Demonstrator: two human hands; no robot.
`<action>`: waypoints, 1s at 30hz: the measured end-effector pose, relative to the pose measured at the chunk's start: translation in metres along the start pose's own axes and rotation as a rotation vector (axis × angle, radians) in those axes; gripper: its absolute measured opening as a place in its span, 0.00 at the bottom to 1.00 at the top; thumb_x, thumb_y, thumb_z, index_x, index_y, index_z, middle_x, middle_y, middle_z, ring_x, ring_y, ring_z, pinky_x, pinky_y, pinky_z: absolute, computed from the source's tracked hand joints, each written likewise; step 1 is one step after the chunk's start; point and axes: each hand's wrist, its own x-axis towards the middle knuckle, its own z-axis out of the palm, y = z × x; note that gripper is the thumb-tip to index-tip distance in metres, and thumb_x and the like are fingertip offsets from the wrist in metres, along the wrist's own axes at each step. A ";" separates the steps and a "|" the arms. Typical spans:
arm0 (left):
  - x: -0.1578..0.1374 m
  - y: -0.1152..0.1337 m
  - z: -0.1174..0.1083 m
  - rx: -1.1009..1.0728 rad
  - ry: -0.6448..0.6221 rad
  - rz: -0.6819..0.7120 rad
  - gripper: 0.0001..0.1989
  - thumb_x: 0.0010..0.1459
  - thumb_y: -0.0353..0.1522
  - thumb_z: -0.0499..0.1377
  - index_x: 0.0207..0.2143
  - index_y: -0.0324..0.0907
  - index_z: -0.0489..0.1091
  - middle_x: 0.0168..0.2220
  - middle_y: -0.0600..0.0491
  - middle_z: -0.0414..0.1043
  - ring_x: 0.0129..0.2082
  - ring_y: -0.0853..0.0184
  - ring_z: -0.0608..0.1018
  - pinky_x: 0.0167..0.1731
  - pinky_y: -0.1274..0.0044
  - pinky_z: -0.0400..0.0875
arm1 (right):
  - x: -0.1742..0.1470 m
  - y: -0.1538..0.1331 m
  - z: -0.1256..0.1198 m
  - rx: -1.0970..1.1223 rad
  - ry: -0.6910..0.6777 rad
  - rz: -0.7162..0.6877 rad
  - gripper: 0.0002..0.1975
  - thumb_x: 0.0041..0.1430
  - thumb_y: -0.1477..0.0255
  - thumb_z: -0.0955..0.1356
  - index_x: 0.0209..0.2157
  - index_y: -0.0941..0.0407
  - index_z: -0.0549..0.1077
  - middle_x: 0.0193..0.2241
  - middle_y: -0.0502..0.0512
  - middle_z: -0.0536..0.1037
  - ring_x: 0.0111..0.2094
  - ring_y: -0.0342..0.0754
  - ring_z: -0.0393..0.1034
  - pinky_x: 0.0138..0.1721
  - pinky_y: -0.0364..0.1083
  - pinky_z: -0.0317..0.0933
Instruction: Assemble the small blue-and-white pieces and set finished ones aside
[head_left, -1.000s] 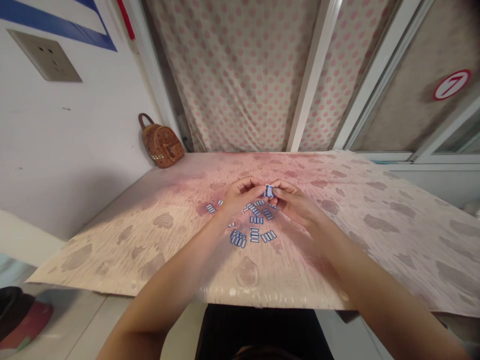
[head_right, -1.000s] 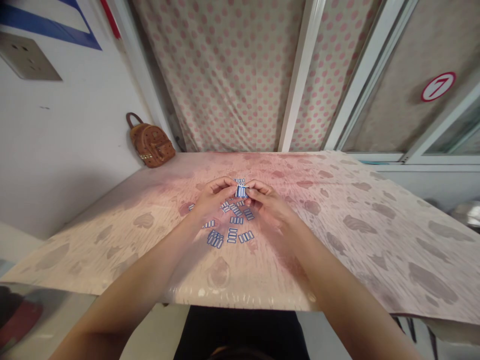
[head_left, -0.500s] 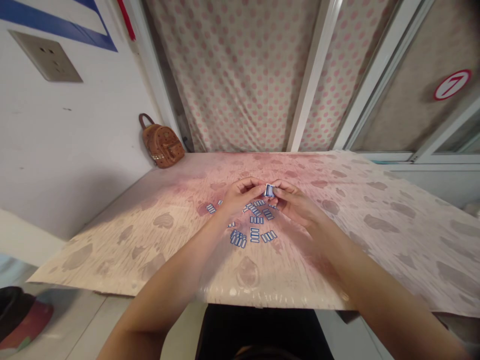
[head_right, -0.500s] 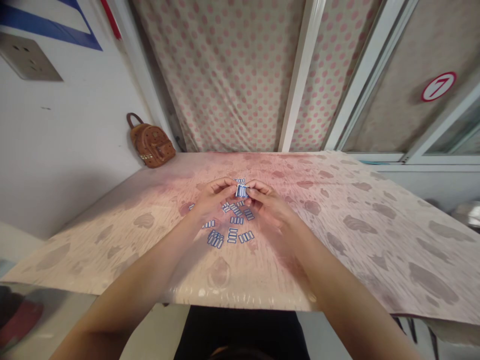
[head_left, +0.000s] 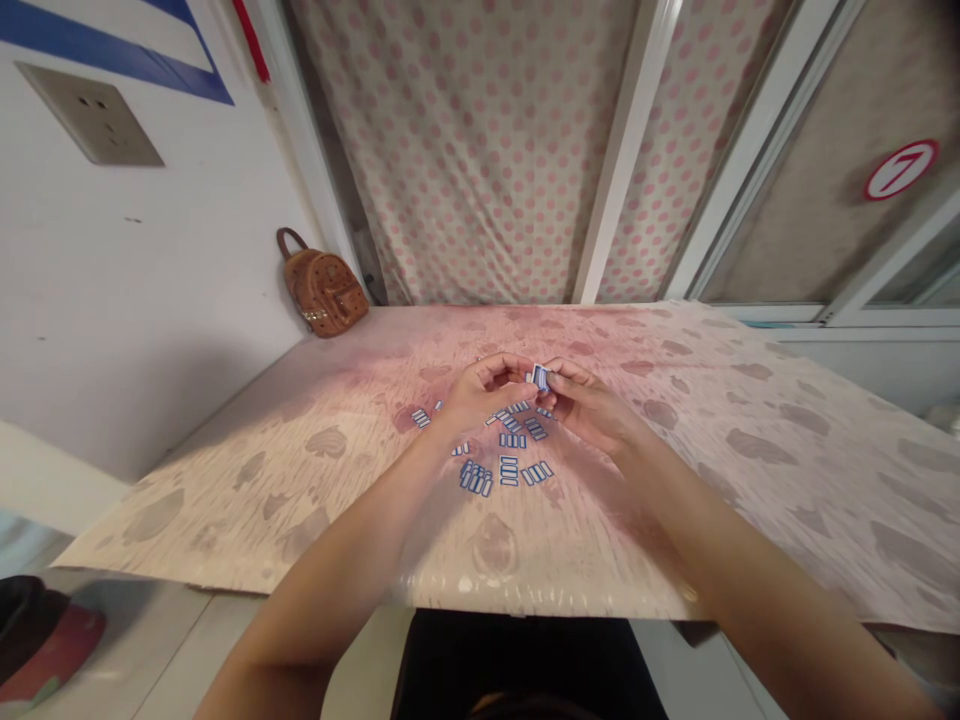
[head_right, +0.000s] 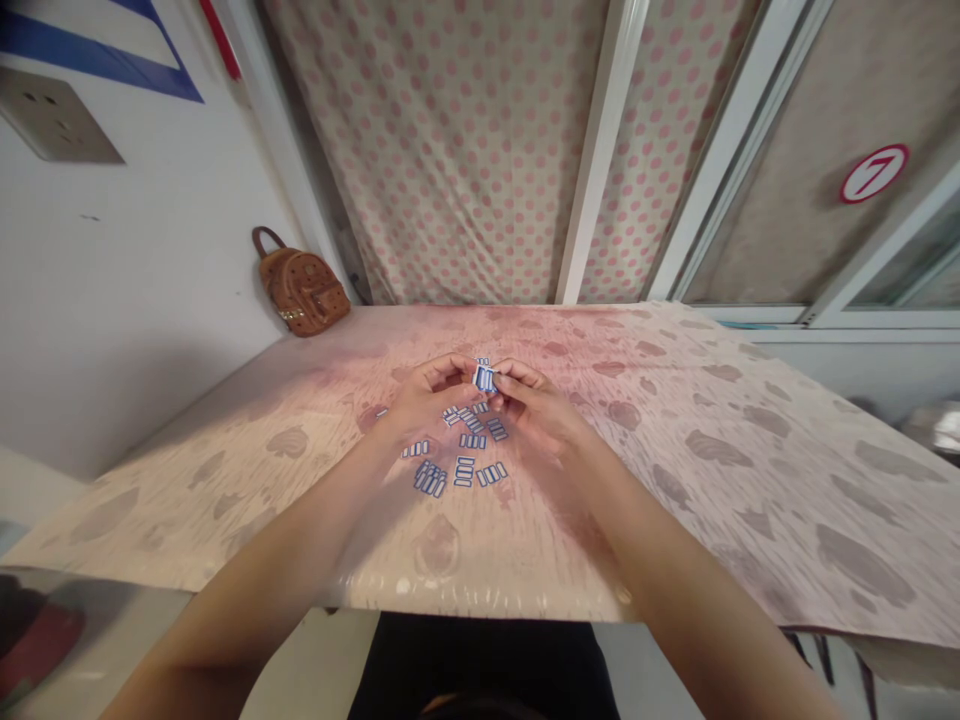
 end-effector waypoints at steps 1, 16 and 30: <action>0.000 0.001 0.000 0.007 -0.007 0.001 0.15 0.48 0.32 0.69 0.39 0.38 0.73 0.34 0.52 0.76 0.34 0.71 0.78 0.40 0.76 0.71 | 0.000 0.000 0.000 0.011 0.001 0.000 0.10 0.49 0.66 0.76 0.29 0.55 0.75 0.26 0.47 0.70 0.25 0.38 0.63 0.30 0.39 0.62; 0.001 -0.003 -0.003 -0.030 -0.028 -0.024 0.17 0.50 0.31 0.68 0.43 0.39 0.74 0.36 0.51 0.77 0.34 0.70 0.79 0.41 0.74 0.73 | 0.001 0.002 -0.003 0.071 0.024 0.023 0.10 0.49 0.68 0.76 0.30 0.55 0.74 0.27 0.47 0.72 0.25 0.37 0.63 0.29 0.39 0.64; 0.001 0.000 0.003 0.023 0.069 0.067 0.12 0.50 0.31 0.67 0.34 0.40 0.66 0.32 0.56 0.70 0.30 0.74 0.74 0.35 0.79 0.71 | 0.001 0.003 -0.002 0.044 -0.001 0.020 0.09 0.50 0.68 0.76 0.30 0.56 0.75 0.29 0.48 0.74 0.27 0.37 0.64 0.30 0.38 0.63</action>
